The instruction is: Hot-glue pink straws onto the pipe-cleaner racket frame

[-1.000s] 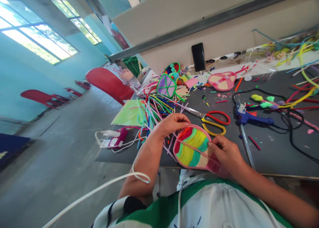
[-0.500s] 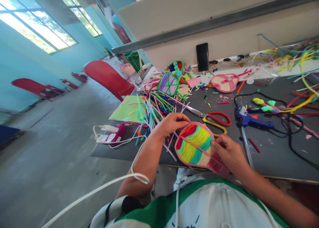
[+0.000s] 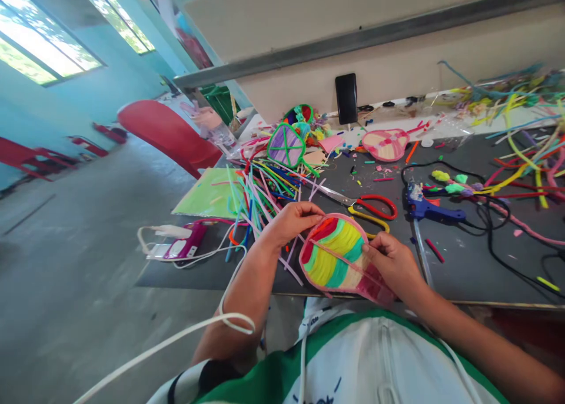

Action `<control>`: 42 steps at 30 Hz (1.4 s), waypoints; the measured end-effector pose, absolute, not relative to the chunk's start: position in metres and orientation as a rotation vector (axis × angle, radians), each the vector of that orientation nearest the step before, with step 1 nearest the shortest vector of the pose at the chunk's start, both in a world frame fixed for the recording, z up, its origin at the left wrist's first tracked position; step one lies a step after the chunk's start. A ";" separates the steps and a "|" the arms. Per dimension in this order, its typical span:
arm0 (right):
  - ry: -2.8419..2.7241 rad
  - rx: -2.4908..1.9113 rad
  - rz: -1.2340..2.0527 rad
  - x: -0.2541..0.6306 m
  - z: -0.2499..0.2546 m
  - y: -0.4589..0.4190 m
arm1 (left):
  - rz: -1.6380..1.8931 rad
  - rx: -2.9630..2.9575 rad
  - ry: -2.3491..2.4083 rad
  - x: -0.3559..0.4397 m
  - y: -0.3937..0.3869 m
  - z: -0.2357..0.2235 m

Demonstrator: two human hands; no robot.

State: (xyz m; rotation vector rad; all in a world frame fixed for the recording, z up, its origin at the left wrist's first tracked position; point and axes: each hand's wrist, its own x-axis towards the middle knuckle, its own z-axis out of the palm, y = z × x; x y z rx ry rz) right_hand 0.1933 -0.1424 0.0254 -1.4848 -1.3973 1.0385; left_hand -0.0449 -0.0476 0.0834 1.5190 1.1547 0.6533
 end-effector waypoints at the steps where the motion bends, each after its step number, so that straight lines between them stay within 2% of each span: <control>1: -1.382 -1.484 1.045 0.193 0.025 -0.141 | 0.658 1.513 1.155 -0.045 -0.047 0.083; 10: -1.288 -1.493 1.139 0.196 0.041 -0.128 | 0.759 1.296 1.069 -0.035 -0.037 0.084; 18: -1.445 -1.380 1.141 0.203 0.072 -0.071 | 0.977 0.974 0.924 -0.040 -0.016 0.095; 24: -1.487 -1.343 1.217 0.197 0.067 -0.041 | 1.126 0.886 0.913 -0.045 -0.013 0.083; 33: -1.513 -1.370 1.094 0.202 0.071 -0.051 | 1.173 1.002 0.819 -0.039 -0.025 0.075; 42: -1.447 -1.406 1.246 0.214 0.069 -0.053 | 1.184 0.995 0.840 -0.031 -0.024 0.069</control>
